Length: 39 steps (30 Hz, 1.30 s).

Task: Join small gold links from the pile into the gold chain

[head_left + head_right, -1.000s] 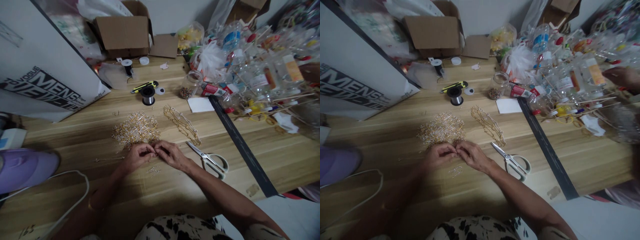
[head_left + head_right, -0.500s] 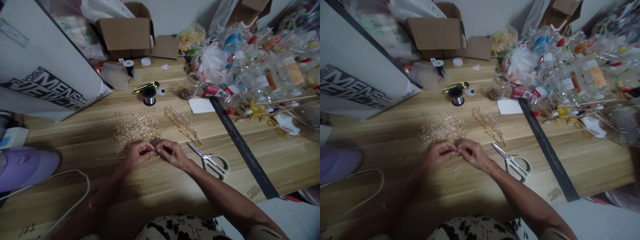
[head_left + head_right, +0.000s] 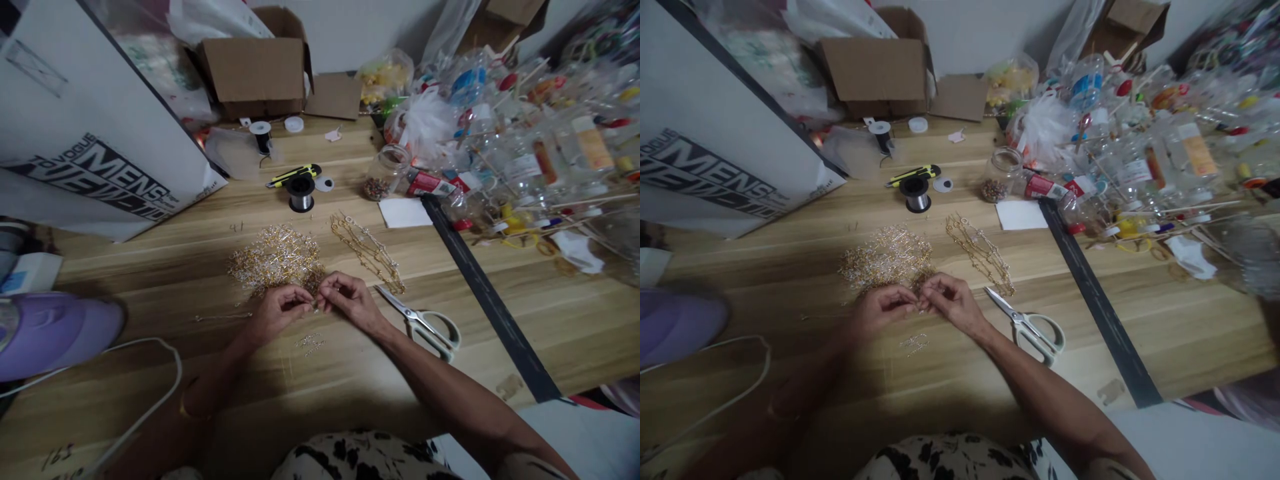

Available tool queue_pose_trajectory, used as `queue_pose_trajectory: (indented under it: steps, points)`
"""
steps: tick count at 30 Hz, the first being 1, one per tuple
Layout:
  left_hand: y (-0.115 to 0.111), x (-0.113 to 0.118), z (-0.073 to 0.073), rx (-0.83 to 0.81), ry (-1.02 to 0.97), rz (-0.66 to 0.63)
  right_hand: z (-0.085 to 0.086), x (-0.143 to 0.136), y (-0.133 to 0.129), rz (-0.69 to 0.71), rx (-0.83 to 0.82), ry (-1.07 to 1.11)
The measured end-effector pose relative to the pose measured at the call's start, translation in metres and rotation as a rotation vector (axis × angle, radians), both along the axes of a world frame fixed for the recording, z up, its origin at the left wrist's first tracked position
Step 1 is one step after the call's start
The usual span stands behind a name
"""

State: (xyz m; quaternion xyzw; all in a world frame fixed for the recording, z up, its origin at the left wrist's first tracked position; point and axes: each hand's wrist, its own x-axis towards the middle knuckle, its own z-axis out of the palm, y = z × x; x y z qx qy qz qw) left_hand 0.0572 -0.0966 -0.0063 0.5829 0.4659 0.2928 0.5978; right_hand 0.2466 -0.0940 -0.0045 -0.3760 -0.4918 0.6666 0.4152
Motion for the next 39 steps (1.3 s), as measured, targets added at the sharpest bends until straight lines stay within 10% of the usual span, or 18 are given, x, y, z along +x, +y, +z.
queue_pose_trajectory:
  steps: [16,39]
  points:
    - [0.003,-0.001,-0.001,0.190,0.024,-0.049,-0.002,0.000,0.001,0.051,-0.080,0.160]
    - [0.002,-0.001,0.007,-0.076,-0.013,-0.046,-0.004,0.001,0.004,-0.023,-0.064,0.176]
